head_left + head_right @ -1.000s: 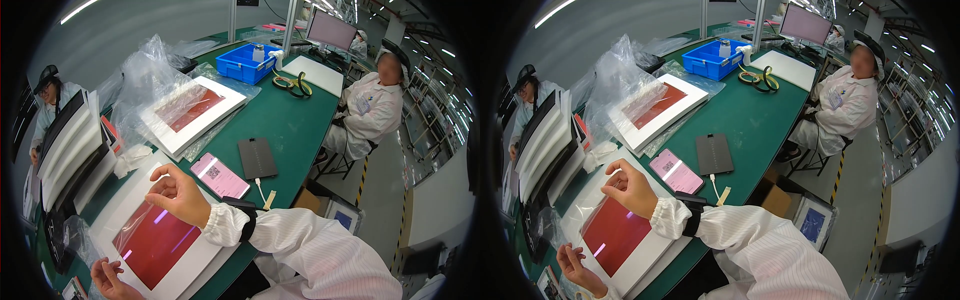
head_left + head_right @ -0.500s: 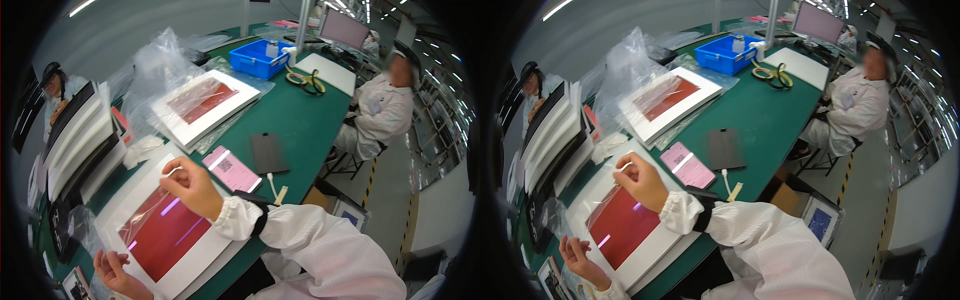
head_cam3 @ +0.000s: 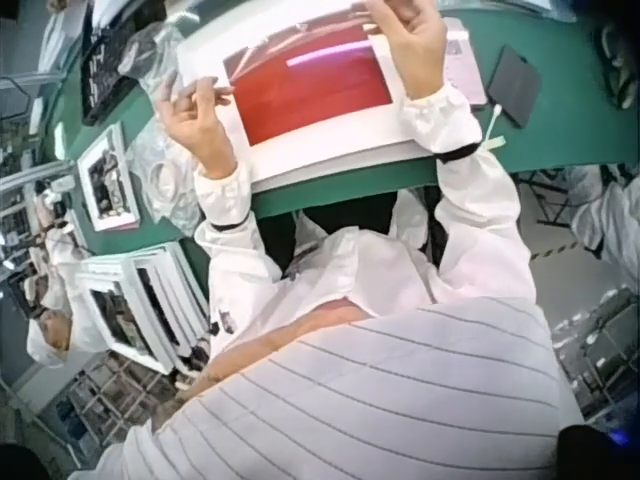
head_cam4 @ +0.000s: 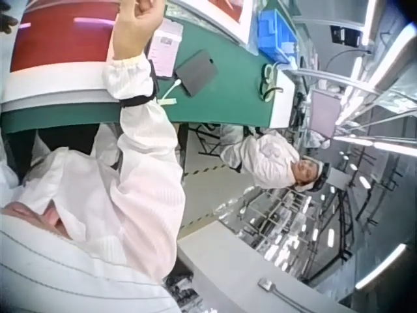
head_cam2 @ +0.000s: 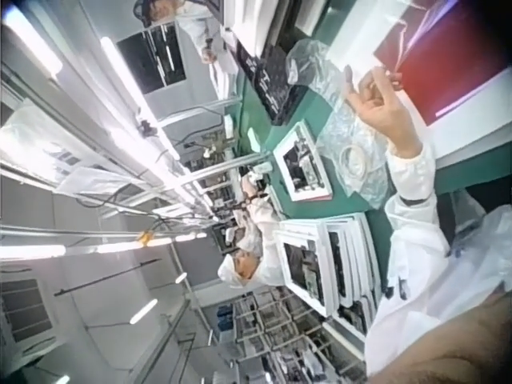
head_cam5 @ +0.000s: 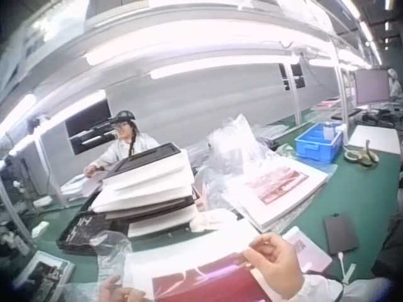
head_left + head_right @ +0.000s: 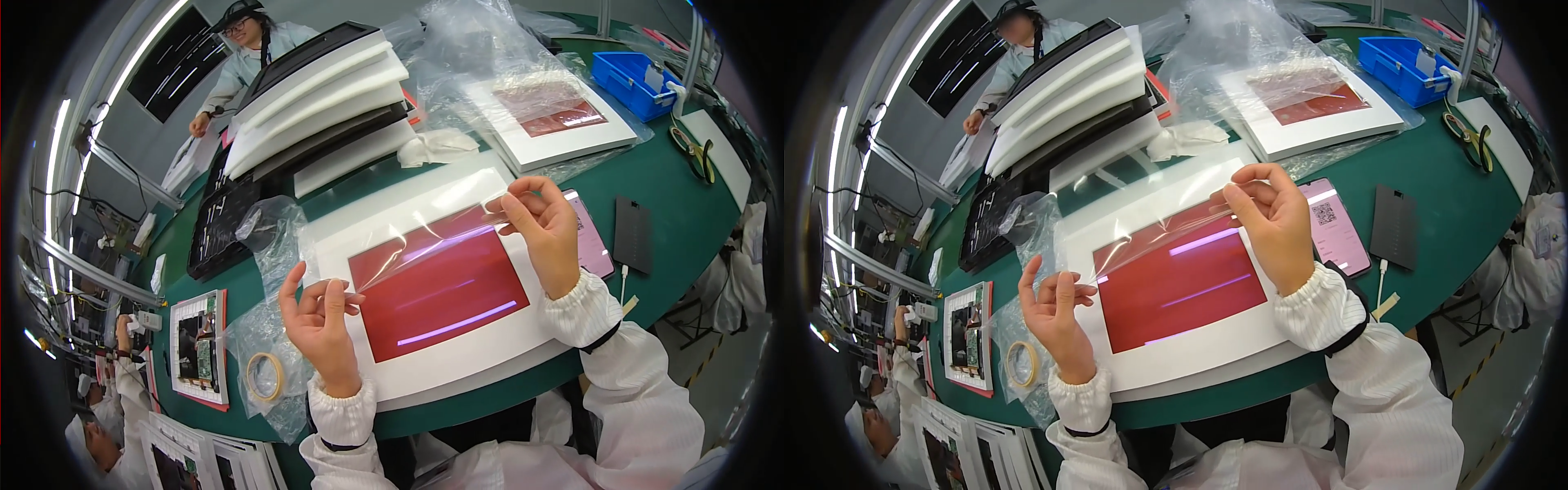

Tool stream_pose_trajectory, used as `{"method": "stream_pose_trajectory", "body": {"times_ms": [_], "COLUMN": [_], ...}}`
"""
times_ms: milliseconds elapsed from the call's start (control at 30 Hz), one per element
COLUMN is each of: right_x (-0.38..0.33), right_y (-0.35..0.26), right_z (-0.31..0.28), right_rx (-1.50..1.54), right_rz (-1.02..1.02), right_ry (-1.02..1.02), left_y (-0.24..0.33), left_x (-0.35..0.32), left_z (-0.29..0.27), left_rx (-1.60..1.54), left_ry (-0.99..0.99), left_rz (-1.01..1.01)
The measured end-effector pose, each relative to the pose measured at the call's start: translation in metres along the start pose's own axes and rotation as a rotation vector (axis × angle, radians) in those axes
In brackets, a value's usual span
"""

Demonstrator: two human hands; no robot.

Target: Apply protective film to an electronic display component on a production line.

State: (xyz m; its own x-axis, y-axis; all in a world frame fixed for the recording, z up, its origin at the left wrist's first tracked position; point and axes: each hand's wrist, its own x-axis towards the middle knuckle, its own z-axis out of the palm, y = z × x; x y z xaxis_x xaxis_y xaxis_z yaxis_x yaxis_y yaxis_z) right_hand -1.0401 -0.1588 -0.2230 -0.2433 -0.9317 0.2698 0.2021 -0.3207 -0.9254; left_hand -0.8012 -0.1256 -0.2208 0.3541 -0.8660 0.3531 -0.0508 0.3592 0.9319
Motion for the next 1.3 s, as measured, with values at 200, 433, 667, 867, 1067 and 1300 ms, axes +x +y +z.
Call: {"method": "stream_pose_trajectory", "body": {"times_ms": [200, 433, 667, 867, 1067, 1300], "right_x": [-0.001, 0.0, 0.0, 0.001, -0.001, 0.002], "right_y": [-0.005, -0.003, 0.0, 0.006, 0.001, 0.009], "right_z": [0.0, -0.003, -0.001, -0.006, -0.002, -0.006], "right_rx": [-0.062, -0.135, -0.183, -0.146, -0.249, -0.262], "right_rz": [0.013, -0.076, -0.042, -0.091, -0.082, -0.204], "right_ry": [0.018, -0.001, -0.021, -0.07, -0.085, -0.169], "left_y": [-0.002, -0.006, -0.009, -0.007, -0.011, -0.012], "left_x": [0.001, 0.001, 0.002, 0.003, 0.002, 0.002], "left_z": [0.0, -0.004, -0.004, 0.0, -0.006, -0.005], "left_rx": [0.048, 0.087, 0.135, 0.128, 0.176, 0.244], "left_ry": [0.011, -0.014, 0.037, 0.082, 0.099, 0.08], "left_rz": [0.002, 0.02, 0.039, 0.097, 0.124, 0.196]}}
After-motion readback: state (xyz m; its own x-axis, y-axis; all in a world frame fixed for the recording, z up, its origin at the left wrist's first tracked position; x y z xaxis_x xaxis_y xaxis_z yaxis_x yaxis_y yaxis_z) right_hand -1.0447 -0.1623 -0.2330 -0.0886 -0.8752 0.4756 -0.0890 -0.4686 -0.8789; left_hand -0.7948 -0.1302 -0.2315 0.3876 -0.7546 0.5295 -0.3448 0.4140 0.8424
